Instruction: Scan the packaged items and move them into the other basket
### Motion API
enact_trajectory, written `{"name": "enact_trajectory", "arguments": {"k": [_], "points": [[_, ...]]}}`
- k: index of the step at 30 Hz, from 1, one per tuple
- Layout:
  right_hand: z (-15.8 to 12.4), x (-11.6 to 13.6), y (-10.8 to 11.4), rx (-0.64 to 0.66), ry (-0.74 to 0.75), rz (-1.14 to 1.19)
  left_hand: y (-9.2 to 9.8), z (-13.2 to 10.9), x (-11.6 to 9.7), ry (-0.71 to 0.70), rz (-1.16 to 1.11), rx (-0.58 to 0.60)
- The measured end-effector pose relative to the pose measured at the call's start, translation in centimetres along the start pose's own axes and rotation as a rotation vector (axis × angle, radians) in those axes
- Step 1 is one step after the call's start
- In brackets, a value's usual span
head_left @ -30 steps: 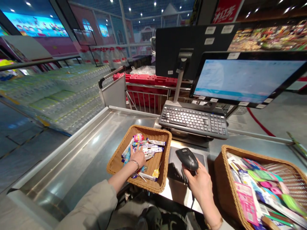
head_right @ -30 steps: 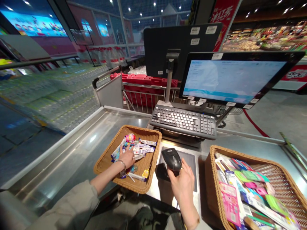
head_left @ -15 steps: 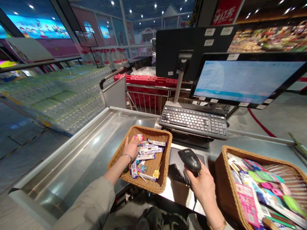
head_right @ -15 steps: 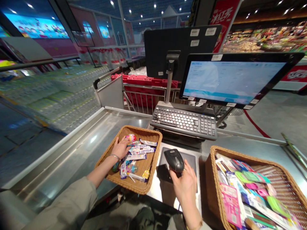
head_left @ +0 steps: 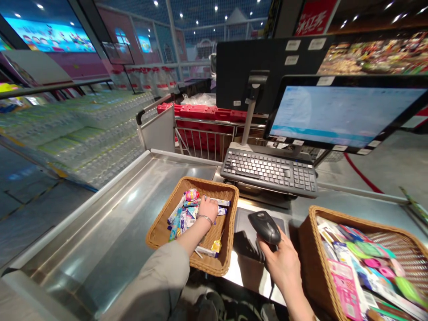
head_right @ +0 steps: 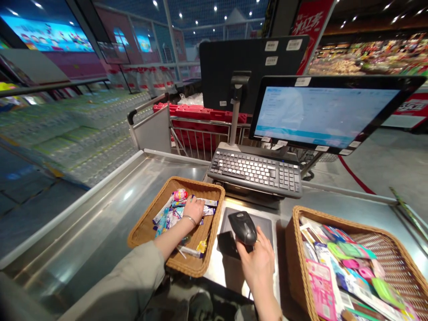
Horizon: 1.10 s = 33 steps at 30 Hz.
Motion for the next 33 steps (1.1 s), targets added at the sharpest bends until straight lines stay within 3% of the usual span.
{"name": "enact_trajectory", "arguments": {"k": [4,13,18,22,28,30,33], "points": [[-0.1,-0.5,0.6,-0.011,-0.009,-0.009,-0.3,1.8,-0.2,0.037,0.012,-0.008],[-0.1,-2.6,1.0,-0.053,-0.068,-0.05,-0.9,3.7,-2.6,-0.066,0.017,-0.035],[0.0,-3.1,0.6,-0.016,-0.093,-0.049,-0.5,3.4,-2.6,-0.12,0.017,-0.045],[0.1,-2.9,0.3,0.001,-0.065,-0.047,0.5,1.8,-2.1,-0.215,-0.009,-0.036],[0.3,-1.6,-0.2,0.008,-0.007,-0.01,1.0,-2.6,1.4,-0.447,-0.088,0.071],[0.4,-1.4,-0.4,0.008,-0.019,0.005,0.8,-3.9,3.5,-0.439,-0.101,0.116],[0.5,-1.2,-0.5,0.01,-0.007,0.012,1.1,-5.4,6.4,-0.292,-0.098,0.115]]}}
Point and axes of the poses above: each hand's wrist, its own z-axis towards the middle knuckle, its own y-axis out of the back of the hand, x = y × z, the point moved 4 cm from there along z, towards the middle knuckle, and after that the axes turned 1 degree about z, right-handed, at the moved point
